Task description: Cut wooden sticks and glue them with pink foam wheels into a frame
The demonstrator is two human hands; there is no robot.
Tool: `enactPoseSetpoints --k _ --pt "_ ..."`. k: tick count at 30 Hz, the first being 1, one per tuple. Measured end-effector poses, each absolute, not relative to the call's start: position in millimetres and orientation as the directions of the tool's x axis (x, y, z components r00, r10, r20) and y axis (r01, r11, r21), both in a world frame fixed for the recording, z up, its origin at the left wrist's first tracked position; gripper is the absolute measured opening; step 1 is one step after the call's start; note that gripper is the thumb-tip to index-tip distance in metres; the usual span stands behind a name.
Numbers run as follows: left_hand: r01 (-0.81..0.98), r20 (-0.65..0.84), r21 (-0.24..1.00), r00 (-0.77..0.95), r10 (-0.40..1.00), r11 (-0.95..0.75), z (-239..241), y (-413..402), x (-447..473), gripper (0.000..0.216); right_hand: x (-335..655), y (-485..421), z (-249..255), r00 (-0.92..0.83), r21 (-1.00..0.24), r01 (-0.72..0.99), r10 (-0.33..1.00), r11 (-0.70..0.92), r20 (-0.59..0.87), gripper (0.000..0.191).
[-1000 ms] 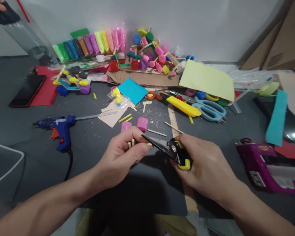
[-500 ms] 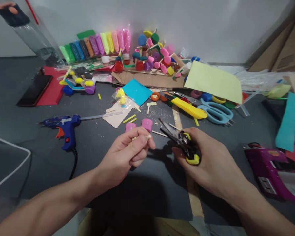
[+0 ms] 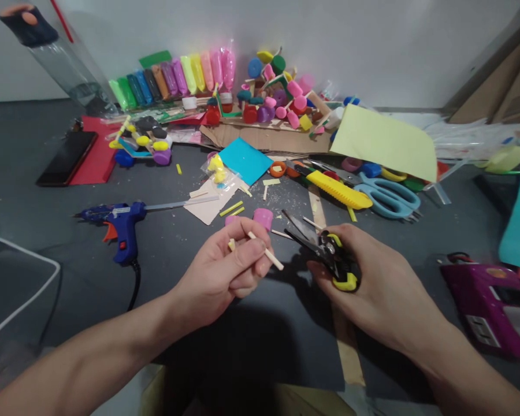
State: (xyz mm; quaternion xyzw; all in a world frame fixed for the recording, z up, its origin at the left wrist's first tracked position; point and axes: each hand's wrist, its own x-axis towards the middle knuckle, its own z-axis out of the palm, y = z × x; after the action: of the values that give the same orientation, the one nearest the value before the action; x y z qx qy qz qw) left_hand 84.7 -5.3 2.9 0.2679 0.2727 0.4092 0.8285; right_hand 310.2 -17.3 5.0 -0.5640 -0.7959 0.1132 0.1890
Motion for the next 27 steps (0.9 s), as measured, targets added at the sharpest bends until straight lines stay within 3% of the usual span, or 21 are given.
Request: enactPoseSetpoints --k 12,19,27 --pt "-0.560 -0.216 0.624 0.547 0.809 0.545 3 -7 85 0.015 306 -24 8 -0.426 -0.298 0.792 0.832 0.532 0.355 0.025" --pt "-0.530 -0.173 0.682 0.554 0.815 0.505 -2 -7 87 0.015 307 -25 8 -0.438 -0.260 0.803 0.826 0.537 0.354 0.020" --pt "-0.462 -0.203 0.785 0.439 0.875 0.413 -1 -10 89 0.020 308 -28 10 -0.445 -0.222 0.824 0.838 0.522 0.316 0.017"
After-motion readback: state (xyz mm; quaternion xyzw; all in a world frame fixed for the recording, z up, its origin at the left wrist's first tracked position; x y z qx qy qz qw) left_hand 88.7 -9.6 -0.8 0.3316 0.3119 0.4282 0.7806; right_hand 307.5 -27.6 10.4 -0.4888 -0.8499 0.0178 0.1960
